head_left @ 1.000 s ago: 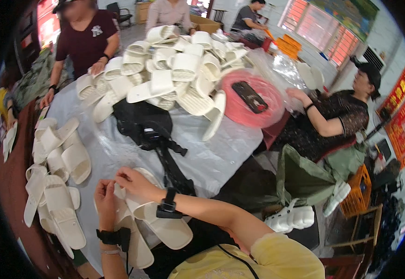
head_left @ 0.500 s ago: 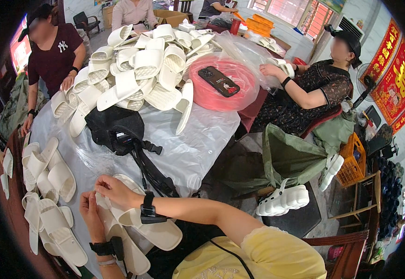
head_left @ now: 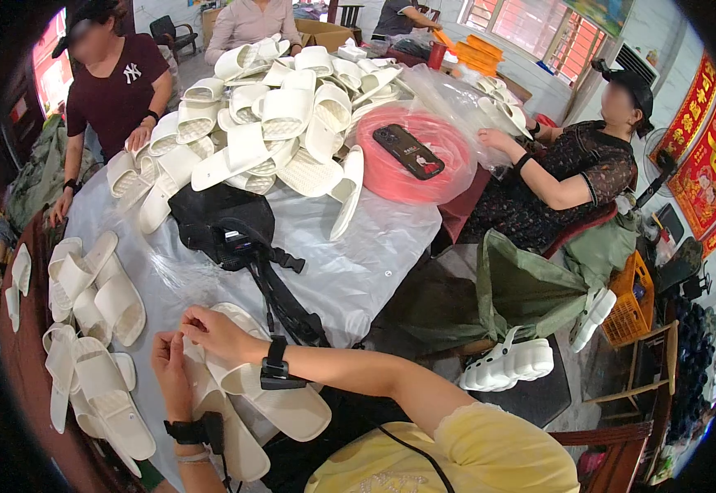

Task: Assembling white slippers by hand with multiple other workers at a table.

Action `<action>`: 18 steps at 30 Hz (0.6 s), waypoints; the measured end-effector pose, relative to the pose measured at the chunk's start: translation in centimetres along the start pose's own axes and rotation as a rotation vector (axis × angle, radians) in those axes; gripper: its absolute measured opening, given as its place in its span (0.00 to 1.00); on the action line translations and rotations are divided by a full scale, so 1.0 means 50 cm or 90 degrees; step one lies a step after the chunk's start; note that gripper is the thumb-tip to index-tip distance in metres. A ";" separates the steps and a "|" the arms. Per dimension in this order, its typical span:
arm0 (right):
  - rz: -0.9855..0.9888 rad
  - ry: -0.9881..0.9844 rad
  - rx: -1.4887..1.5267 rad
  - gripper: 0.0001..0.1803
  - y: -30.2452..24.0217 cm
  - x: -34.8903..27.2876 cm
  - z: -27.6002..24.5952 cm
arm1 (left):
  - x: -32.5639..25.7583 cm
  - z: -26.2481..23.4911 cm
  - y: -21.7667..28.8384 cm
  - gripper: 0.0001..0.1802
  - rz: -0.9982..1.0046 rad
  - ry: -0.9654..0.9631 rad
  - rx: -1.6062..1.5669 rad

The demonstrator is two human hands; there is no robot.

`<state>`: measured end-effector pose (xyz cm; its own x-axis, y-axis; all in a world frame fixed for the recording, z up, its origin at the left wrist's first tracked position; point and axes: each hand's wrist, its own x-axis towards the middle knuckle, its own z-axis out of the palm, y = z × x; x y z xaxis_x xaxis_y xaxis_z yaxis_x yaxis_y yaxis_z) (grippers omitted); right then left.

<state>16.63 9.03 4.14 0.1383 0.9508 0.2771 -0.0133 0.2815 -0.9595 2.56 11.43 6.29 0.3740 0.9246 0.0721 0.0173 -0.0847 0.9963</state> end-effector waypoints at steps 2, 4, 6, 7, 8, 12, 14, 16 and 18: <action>-0.006 -0.005 -0.016 0.11 -0.003 -0.001 0.000 | -0.001 -0.003 -0.001 0.06 -0.004 0.000 -0.017; 0.056 -0.014 0.083 0.11 -0.005 -0.002 0.001 | -0.001 -0.001 0.000 0.05 -0.009 0.000 -0.034; 0.076 -0.006 0.149 0.10 0.007 -0.001 -0.001 | -0.001 0.004 0.004 0.05 -0.020 0.000 -0.047; 0.098 0.004 0.216 0.09 0.014 -0.001 -0.001 | -0.002 0.008 0.007 0.05 -0.019 0.001 -0.047; 0.098 0.000 0.217 0.09 0.011 0.000 0.001 | -0.005 0.009 0.011 0.05 -0.018 0.008 -0.054; 0.076 -0.033 0.092 0.09 -0.001 -0.006 0.000 | -0.008 -0.005 0.000 0.05 -0.016 0.025 -0.058; 0.075 -0.058 0.059 0.08 -0.007 -0.007 -0.001 | -0.012 0.000 0.012 0.05 -0.007 0.010 -0.017; 0.007 -0.017 -0.039 0.10 -0.012 -0.009 -0.004 | -0.011 0.007 0.021 0.06 0.001 -0.007 0.024; 0.041 -0.017 0.006 0.10 -0.012 -0.016 0.004 | -0.013 0.000 0.010 0.06 -0.006 -0.005 0.035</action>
<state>16.34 8.15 4.50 0.1100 0.9700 0.2166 -0.0299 0.2211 -0.9748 2.33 10.76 6.76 0.3808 0.9225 0.0623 0.0715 -0.0966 0.9927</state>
